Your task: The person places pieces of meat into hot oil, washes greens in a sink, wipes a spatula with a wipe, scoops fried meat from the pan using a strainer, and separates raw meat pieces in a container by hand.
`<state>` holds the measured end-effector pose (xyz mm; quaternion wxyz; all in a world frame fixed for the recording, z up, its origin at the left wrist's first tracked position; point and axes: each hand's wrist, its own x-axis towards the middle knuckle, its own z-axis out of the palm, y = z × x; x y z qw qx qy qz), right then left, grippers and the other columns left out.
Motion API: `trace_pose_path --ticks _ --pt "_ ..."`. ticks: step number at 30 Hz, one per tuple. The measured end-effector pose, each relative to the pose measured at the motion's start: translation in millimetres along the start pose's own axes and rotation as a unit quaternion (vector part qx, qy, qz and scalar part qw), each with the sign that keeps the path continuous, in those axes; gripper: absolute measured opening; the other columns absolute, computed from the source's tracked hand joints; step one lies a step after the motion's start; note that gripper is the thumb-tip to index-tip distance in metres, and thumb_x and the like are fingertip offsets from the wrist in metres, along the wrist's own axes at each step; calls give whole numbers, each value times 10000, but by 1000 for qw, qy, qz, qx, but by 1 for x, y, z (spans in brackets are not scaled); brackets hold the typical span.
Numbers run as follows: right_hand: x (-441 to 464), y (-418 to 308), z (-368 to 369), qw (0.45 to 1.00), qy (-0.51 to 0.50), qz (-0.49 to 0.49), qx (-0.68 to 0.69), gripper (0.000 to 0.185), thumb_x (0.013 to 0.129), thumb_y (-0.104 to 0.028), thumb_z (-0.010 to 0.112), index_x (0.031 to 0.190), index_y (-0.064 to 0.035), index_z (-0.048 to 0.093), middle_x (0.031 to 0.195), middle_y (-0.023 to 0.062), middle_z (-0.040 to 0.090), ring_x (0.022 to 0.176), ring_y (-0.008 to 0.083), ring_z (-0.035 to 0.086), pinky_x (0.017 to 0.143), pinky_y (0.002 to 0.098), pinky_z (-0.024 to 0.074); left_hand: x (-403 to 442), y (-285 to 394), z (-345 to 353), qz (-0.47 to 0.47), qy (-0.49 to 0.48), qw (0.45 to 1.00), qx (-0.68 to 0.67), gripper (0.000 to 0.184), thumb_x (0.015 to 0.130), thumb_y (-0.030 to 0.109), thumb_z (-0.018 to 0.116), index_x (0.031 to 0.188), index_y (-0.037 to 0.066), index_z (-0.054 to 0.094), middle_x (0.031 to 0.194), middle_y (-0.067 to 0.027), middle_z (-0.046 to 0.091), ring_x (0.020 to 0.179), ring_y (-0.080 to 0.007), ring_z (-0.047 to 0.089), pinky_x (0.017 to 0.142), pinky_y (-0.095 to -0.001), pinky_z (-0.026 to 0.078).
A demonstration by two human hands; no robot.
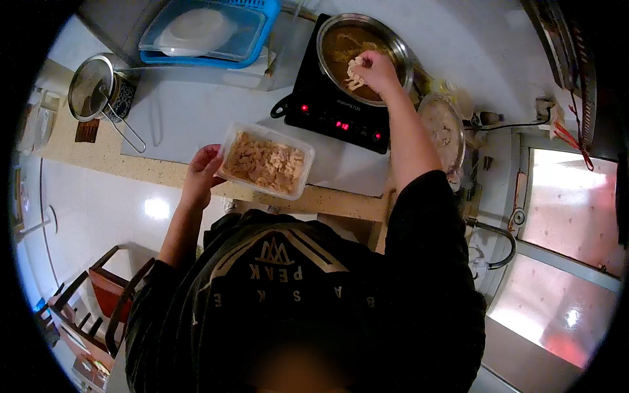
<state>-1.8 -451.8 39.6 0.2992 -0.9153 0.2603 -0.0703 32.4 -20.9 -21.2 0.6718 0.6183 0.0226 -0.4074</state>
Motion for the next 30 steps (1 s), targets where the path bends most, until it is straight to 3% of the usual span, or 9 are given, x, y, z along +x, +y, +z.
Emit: trace_pose_path --ticks 4,7,13,16,19,22,25,30 --pt "-8 -13 -10 991 -92 72 69 393 677 -239 741 987 -33 613 869 110 644 778 231 617 720 331 489 -1 -2 -1 13 -4 1000 -5 207 879 232 549 1056 125 539 988 3 563 888 -128 565 714 -324 513" --pt "-1 5 -3 999 -13 30 -15 377 667 -222 745 969 -33 620 856 110 644 772 220 618 701 328 489 0 -3 -2 16 -11 1000 -8 207 878 235 553 1051 123 544 993 2 564 892 -127 565 716 -322 513" --pt "4 15 -4 998 -38 34 19 340 660 -183 731 955 -48 629 851 111 642 754 221 614 681 331 487 -1 -2 -2 12 -6 1000 -11 208 875 231 560 1051 121 545 991 1 565 891 -125 567 715 -315 513" --pt "-3 4 -7 999 41 -7 -3 248 682 -64 686 916 -20 616 780 50 601 669 111 560 588 249 461 0 -3 -4 15 -15 1000 -16 207 876 233 560 1050 123 546 989 1 567 888 -124 569 715 -314 513" --pt "-1 -1 -10 996 30 46 69 260 680 -61 685 928 -23 617 787 46 600 664 107 555 573 250 457 0 -4 -4 12 -16 1000 -20 197 880 219 551 1052 122 542 983 2 566 879 -121 566 709 -311 513" --pt "6 4 -10 1000 18 -9 13 259 684 -62 684 931 -23 615 813 53 599 672 112 555 569 254 455 -1 -2 -2 7 -15 1000 -20 190 882 199 543 1052 115 532 969 2 560 869 -117 558 694 -302 510" --pt "4 1 -11 994 45 27 92 295 637 -138 702 916 -60 648 791 107 633 716 215 603 656 341 481 1 -4 -3 9 -12 1000 -24 194 884 207 543 1054 116 531 971 4 559 876 -116 555 693 -300 508" --pt "5 3 -10 999 34 7 8 286 641 -132 691 907 -41 644 786 95 631 716 204 599 657 325 480 0 -3 -3 8 -9 1000 -11 208 882 210 544 1067 118 528 972 6 557 886 -116 550 694 -300 506"
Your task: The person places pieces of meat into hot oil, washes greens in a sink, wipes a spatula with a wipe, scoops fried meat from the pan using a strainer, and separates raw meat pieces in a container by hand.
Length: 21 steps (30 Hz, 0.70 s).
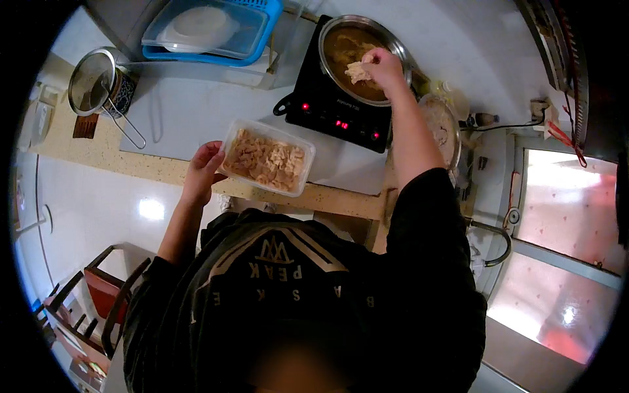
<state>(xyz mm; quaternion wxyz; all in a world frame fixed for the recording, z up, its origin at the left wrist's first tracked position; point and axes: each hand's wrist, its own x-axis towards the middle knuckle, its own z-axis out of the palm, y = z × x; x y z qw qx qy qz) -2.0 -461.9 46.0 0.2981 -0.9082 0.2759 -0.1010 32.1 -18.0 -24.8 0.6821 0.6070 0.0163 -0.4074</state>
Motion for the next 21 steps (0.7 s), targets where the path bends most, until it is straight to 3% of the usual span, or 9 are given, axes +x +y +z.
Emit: trace_pose_path --ticks 4,7,13,16,21 --pt "-1 3 3 997 11 12 69 213 701 -55 653 908 -27 611 788 41 591 657 109 548 570 239 441 1 -2 -1 2 -6 1000 -8 208 880 206 545 1066 114 530 972 6 558 886 -120 551 691 -303 507" --pt "-12 -10 -7 998 -4 23 50 190 709 -51 639 893 -25 598 780 29 586 655 103 539 563 239 436 2 -3 -3 0 -8 1000 -11 201 879 196 545 1061 112 533 975 4 559 885 -122 552 690 -306 509" --pt "-14 -23 -29 967 15 94 237 193 723 -64 650 903 -37 589 779 14 577 617 91 513 531 214 422 1 -2 -2 10 -4 1000 -7 196 880 207 544 1058 125 545 989 2 568 891 -124 564 700 -318 515" --pt "-13 -28 -42 980 -23 76 184 208 721 -78 667 909 -38 587 797 18 581 631 91 517 534 205 425 2 -1 -2 3 -9 1000 3 203 878 212 546 1060 122 543 997 0 566 899 -126 563 699 -316 515" --pt "-3 -20 -53 981 43 80 173 232 714 -93 679 928 -54 599 790 14 589 630 90 523 546 219 436 0 2 0 3 -8 1000 7 206 877 218 545 1059 123 542 1000 -1 562 908 -126 559 699 -313 515"
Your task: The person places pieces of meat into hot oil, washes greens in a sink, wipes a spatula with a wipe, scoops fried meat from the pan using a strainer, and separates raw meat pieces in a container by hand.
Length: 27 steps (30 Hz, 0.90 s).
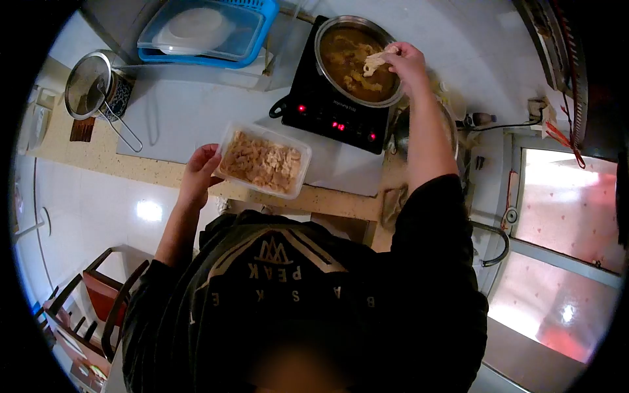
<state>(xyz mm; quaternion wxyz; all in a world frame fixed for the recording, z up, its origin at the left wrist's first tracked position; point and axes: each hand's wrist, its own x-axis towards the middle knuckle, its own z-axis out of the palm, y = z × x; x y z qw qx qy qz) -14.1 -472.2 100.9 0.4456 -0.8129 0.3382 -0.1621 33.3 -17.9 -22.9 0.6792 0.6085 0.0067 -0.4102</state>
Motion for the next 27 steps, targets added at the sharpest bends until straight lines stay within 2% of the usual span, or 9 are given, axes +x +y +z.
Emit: trace_pose_path --ticks 1,4,7,10,13,16,19,25,27 --pt "2 0 -3 1000 6 1 -14 239 712 -97 681 934 -59 601 787 13 591 633 89 525 549 221 437 0 -1 0 3 0 1000 -2 205 877 219 544 1058 122 542 999 0 562 905 -125 560 700 -312 514" --pt "16 18 -10 996 14 -38 -79 283 679 -132 691 933 -27 625 815 61 637 674 182 595 627 311 483 1 -4 0 6 4 1000 -2 206 878 219 541 1058 120 541 998 2 562 900 -123 562 701 -310 515" --pt "27 39 -11 968 36 -70 -239 295 682 -142 675 955 -39 628 858 101 654 733 241 620 698 341 487 0 -2 2 -1 13 1000 2 207 878 216 539 1061 118 540 998 1 563 899 -123 563 700 -310 516" --pt "21 42 -13 933 21 -62 -355 294 689 -129 649 978 -71 633 903 120 653 796 279 622 735 355 484 0 -1 3 -1 16 1000 3 210 880 218 538 1063 115 540 990 -2 565 891 -121 563 696 -306 514" --pt "25 59 -15 931 41 -33 -362 273 691 -165 650 950 -81 634 866 123 643 795 274 615 721 344 476 -2 0 6 4 20 1000 4 219 882 227 540 1066 108 540 982 -6 567 884 -120 562 697 -304 512" --pt "28 64 -25 935 73 -63 -340 280 692 -158 652 963 -94 635 853 123 643 795 274 614 715 339 477 -1 0 6 1 28 1000 9 226 875 231 552 1060 101 543 987 -10 567 898 -128 565 702 -321 523" --pt "28 48 -33 931 68 -52 -356 282 699 -185 656 965 -91 638 853 110 648 797 263 618 711 335 479 -1 2 7 -7 36 999 16 235 871 234 559 1061 96 542 988 -11 566 901 -133 565 703 -320 523" --pt "32 47 -29 939 5 -69 -336 286 718 -233 656 970 -98 646 853 83 661 787 225 628 715 323 483 -4 9 12 -10 31 999 15 217 886 229 544 1068 112 532 979 3 558 880 -106 556 700 -293 504" --pt "28 37 -17 939 -28 -35 -341 279 718 -206 656 976 -100 645 853 86 660 792 222 627 718 321 485 -2 2 6 -2 16 1000 1 210 887 225 542 1063 112 533 981 4 558 881 -106 556 703 -295 506"
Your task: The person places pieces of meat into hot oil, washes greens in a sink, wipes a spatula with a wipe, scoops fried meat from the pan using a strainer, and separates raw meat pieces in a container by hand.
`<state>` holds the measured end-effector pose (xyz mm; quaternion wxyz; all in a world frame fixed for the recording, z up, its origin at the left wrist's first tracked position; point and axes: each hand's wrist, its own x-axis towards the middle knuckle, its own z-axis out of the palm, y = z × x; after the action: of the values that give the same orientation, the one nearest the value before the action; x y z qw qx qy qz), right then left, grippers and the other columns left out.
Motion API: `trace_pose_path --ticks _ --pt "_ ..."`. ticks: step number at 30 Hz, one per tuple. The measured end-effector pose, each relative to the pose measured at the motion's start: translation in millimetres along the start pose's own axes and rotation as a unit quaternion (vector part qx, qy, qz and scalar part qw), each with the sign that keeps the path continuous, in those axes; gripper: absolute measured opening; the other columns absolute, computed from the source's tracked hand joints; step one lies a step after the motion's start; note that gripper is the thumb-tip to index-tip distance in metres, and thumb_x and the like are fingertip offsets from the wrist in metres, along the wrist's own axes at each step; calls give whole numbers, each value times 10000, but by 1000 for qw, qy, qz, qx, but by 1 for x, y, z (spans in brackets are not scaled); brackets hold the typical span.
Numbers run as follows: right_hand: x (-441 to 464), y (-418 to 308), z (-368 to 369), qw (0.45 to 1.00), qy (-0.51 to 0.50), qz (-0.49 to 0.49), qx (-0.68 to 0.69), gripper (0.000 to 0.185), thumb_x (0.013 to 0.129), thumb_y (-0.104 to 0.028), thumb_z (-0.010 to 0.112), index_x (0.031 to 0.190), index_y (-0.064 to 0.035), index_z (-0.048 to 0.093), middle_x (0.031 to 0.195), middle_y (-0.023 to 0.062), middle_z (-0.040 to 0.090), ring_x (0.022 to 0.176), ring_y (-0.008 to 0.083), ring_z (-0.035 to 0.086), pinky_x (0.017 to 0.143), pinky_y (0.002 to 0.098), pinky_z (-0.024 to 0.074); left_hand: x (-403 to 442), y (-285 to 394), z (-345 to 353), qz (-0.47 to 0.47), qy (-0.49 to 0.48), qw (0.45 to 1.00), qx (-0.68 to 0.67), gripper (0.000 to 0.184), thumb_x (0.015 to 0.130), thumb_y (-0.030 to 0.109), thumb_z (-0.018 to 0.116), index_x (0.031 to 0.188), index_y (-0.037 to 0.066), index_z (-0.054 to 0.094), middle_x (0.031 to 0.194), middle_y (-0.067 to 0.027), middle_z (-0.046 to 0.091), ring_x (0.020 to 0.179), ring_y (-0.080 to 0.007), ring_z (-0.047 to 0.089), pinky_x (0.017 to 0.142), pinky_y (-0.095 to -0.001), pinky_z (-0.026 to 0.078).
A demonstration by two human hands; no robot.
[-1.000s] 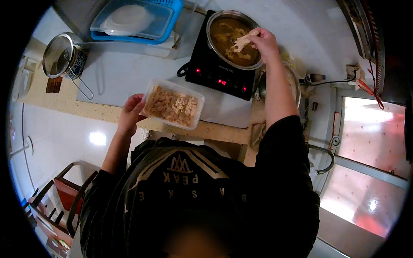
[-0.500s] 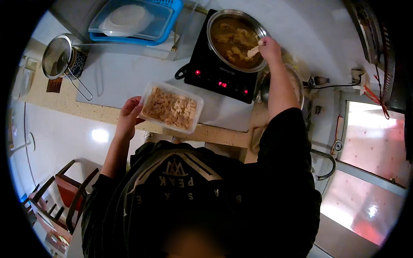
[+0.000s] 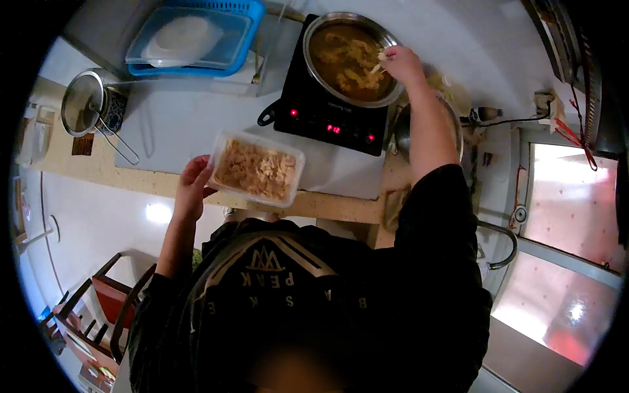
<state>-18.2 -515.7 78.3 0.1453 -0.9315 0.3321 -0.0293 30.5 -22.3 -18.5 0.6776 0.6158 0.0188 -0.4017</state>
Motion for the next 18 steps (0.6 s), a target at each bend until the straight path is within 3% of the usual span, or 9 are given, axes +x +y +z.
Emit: trace_pose_path --ticks 6,12,15,16,18 --pt "11 -23 28 999 -27 -39 -6 221 734 -154 627 945 -92 644 866 98 660 783 227 628 716 328 489 0 -1 1 -4 26 1000 -1 218 874 215 555 1061 105 540 1007 -12 562 902 -138 563 728 -335 512" --pt "9 -49 13 994 32 -98 -34 169 768 -138 603 924 -132 666 896 64 662 805 240 631 736 353 506 -3 4 2 -2 11 1000 5 203 889 217 539 1051 95 544 975 -6 572 882 -124 563 725 -312 510" --pt "-5 -60 -8 992 24 -110 57 156 778 -162 611 922 -147 671 882 51 669 793 210 635 723 343 507 -1 1 -1 0 2 1000 -5 224 877 229 557 1064 106 546 1001 -13 572 902 -138 565 719 -320 509" --pt "-11 -64 -12 990 39 -126 45 174 781 -169 648 930 -81 657 823 32 660 738 135 615 680 270 491 0 0 -3 -2 -4 1000 -4 224 878 230 557 1064 105 546 999 -14 572 900 -139 565 718 -321 510" --pt "-22 -64 -15 987 11 -121 102 171 792 -149 639 936 -58 648 826 25 651 726 111 596 671 249 481 2 -1 -7 -3 -17 1000 0 224 879 231 556 1063 103 546 995 -15 572 897 -139 566 716 -323 512"
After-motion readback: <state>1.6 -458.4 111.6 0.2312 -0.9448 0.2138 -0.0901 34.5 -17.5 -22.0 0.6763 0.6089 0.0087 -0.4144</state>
